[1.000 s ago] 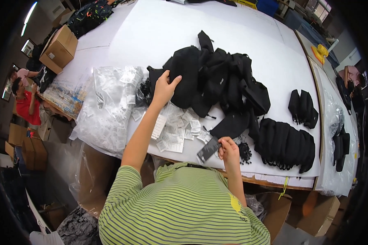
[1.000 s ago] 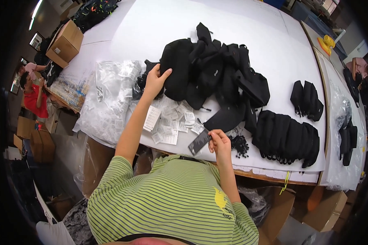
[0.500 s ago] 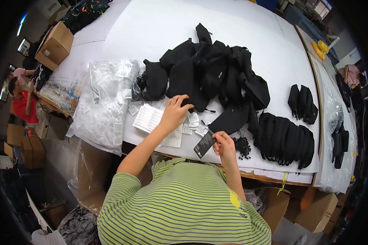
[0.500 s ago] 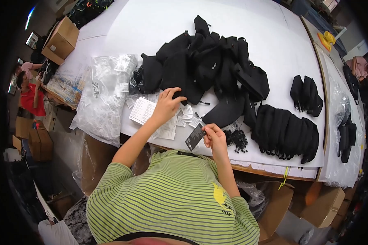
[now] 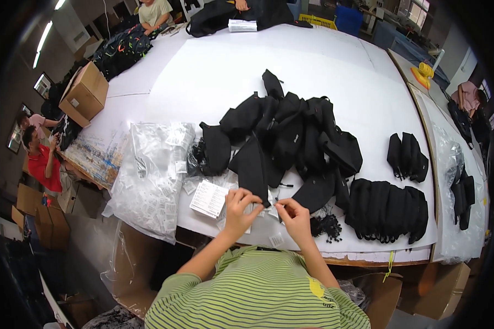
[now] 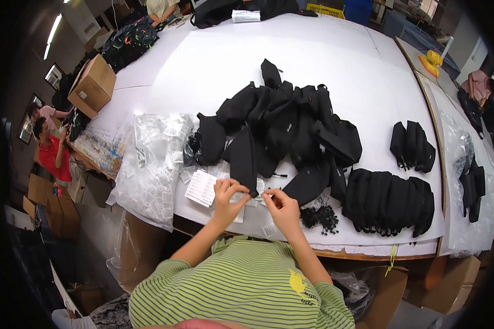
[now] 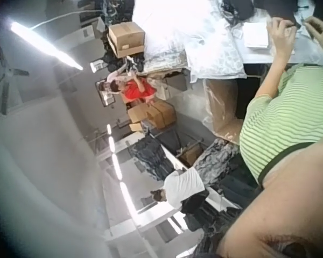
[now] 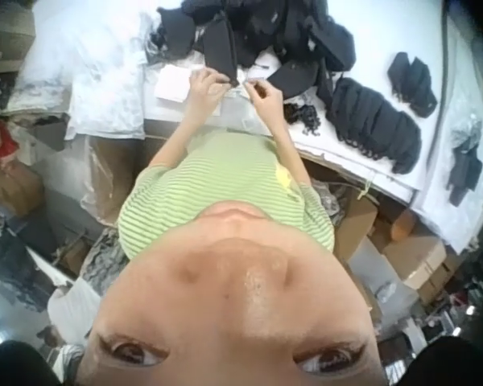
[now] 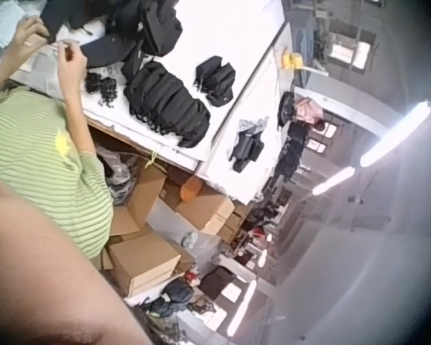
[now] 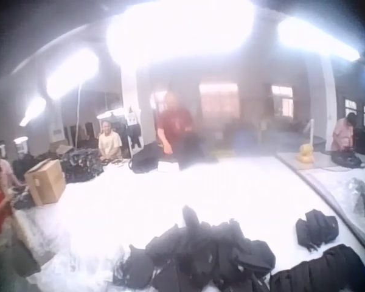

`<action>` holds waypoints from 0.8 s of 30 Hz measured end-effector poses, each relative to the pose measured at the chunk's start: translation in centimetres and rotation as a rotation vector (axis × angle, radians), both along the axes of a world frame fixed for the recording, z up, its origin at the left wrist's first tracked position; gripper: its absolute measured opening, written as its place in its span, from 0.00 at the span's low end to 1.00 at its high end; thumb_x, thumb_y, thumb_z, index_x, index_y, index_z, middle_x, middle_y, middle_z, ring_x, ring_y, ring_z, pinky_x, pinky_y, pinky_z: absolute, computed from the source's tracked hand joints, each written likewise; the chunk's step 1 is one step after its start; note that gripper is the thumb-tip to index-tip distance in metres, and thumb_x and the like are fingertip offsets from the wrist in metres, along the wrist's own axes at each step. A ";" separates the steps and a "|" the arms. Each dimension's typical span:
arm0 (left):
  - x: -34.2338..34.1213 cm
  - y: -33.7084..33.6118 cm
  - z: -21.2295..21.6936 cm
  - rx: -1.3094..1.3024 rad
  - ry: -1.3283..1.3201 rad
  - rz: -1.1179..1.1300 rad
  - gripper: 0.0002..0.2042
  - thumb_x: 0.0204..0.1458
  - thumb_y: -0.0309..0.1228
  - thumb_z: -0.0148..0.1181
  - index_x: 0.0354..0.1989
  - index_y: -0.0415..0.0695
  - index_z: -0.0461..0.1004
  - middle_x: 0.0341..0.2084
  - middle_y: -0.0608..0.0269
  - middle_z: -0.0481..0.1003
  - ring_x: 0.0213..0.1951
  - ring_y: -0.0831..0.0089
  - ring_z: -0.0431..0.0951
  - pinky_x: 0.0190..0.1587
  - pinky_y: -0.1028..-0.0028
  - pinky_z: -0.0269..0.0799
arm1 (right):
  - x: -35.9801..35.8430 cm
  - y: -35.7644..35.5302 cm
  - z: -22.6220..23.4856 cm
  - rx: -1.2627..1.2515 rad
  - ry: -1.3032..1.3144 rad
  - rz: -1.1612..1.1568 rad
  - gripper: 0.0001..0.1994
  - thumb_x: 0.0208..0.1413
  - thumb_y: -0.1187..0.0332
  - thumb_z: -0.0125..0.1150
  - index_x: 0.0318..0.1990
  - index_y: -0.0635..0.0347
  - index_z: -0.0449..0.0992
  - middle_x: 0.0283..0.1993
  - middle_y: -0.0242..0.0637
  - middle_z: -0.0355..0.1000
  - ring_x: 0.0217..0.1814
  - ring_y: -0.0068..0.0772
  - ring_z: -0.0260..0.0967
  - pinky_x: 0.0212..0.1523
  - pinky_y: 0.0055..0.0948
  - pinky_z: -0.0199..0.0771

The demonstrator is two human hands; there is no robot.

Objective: Packing black eyewear pouches with tags and preparing them for shipment.

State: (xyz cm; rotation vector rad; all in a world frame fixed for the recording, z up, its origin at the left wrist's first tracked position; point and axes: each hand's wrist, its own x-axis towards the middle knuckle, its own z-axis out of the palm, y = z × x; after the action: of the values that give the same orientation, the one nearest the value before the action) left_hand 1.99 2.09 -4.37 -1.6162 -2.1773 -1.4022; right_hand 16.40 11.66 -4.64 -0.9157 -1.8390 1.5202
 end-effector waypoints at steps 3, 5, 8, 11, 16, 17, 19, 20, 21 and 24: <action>1.2 -1.6 0.2 -0.065 -0.124 0.085 0.08 0.34 0.29 0.68 0.22 0.48 0.73 0.21 0.71 0.66 0.30 0.70 0.63 0.37 0.69 0.54 | -0.7 -0.6 1.3 0.099 -0.037 0.114 0.06 0.52 0.68 0.61 0.33 0.60 0.77 0.13 0.28 0.61 0.14 0.14 0.53 0.16 0.21 0.50; 1.4 -2.0 -0.3 -0.098 -0.241 0.118 0.07 0.35 0.29 0.68 0.19 0.47 0.74 0.16 0.71 0.62 0.25 0.73 0.60 0.34 0.71 0.52 | -0.8 -0.7 1.5 0.121 -0.054 0.147 0.06 0.52 0.68 0.61 0.34 0.60 0.77 0.13 0.29 0.62 0.14 0.14 0.54 0.16 0.21 0.51; 1.4 -2.3 0.1 -0.167 -0.394 0.122 0.06 0.37 0.28 0.68 0.23 0.44 0.77 0.15 0.70 0.63 0.24 0.76 0.62 0.32 0.74 0.54 | -0.8 -0.4 1.7 0.071 -0.056 0.222 0.06 0.52 0.67 0.61 0.35 0.59 0.77 0.14 0.32 0.64 0.14 0.15 0.57 0.16 0.21 0.52; 1.4 -2.5 0.0 -0.113 -0.692 0.061 0.07 0.41 0.24 0.66 0.31 0.39 0.79 0.18 0.70 0.67 0.22 0.82 0.61 0.27 0.79 0.56 | -0.6 -0.3 1.8 0.081 -0.088 0.273 0.06 0.52 0.67 0.61 0.35 0.59 0.77 0.15 0.33 0.66 0.15 0.17 0.60 0.17 0.22 0.55; 1.4 -2.4 0.5 -0.160 -0.772 -0.035 0.07 0.42 0.26 0.65 0.32 0.40 0.80 0.20 0.67 0.70 0.21 0.81 0.64 0.25 0.79 0.59 | 0.1 0.0 1.0 0.353 -0.109 0.340 0.07 0.48 0.68 0.62 0.34 0.60 0.78 0.18 0.37 0.69 0.17 0.30 0.66 0.21 0.27 0.64; 1.6 -2.4 1.1 -0.184 -0.741 -0.058 0.07 0.43 0.26 0.65 0.32 0.40 0.80 0.21 0.68 0.70 0.21 0.81 0.63 0.26 0.79 0.60 | 0.1 0.0 1.1 0.349 -0.109 0.337 0.07 0.48 0.68 0.62 0.34 0.60 0.78 0.18 0.37 0.69 0.17 0.30 0.66 0.21 0.27 0.64; 1.9 -2.3 2.1 -0.193 -0.694 -0.055 0.06 0.44 0.25 0.64 0.32 0.40 0.79 0.22 0.68 0.71 0.21 0.81 0.64 0.27 0.79 0.60 | 0.2 -0.2 1.4 0.463 -0.149 0.350 0.06 0.48 0.69 0.62 0.31 0.60 0.78 0.20 0.40 0.69 0.20 0.34 0.68 0.23 0.28 0.65; 2.0 -2.2 2.5 -0.197 -0.647 -0.053 0.05 0.45 0.25 0.63 0.31 0.40 0.79 0.23 0.68 0.71 0.21 0.81 0.65 0.27 0.80 0.61 | 0.3 -0.5 1.3 0.460 -0.147 0.351 0.06 0.48 0.69 0.62 0.31 0.60 0.78 0.20 0.40 0.69 0.20 0.34 0.68 0.23 0.28 0.65; 2.1 -2.1 2.7 -0.197 -0.646 -0.052 0.05 0.45 0.25 0.63 0.31 0.40 0.79 0.23 0.68 0.71 0.21 0.81 0.65 0.27 0.80 0.61 | 0.4 -0.8 1.3 0.336 -0.133 0.329 0.05 0.49 0.70 0.61 0.32 0.60 0.77 0.20 0.37 0.69 0.20 0.29 0.67 0.22 0.26 0.63; 2.2 -1.9 2.9 -0.127 -0.546 -0.039 0.03 0.48 0.23 0.60 0.31 0.38 0.75 0.26 0.67 0.71 0.22 0.80 0.66 0.29 0.81 0.62 | 0.5 -0.9 1.9 0.016 -0.015 0.281 0.06 0.51 0.72 0.61 0.35 0.62 0.74 0.21 0.31 0.68 0.22 0.22 0.64 0.25 0.22 0.62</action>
State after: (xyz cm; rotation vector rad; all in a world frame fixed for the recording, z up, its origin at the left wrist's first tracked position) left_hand 4.17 0.24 -1.42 -1.4406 -2.5694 -1.9379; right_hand 16.86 10.78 -2.76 -0.6834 -2.0554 1.6631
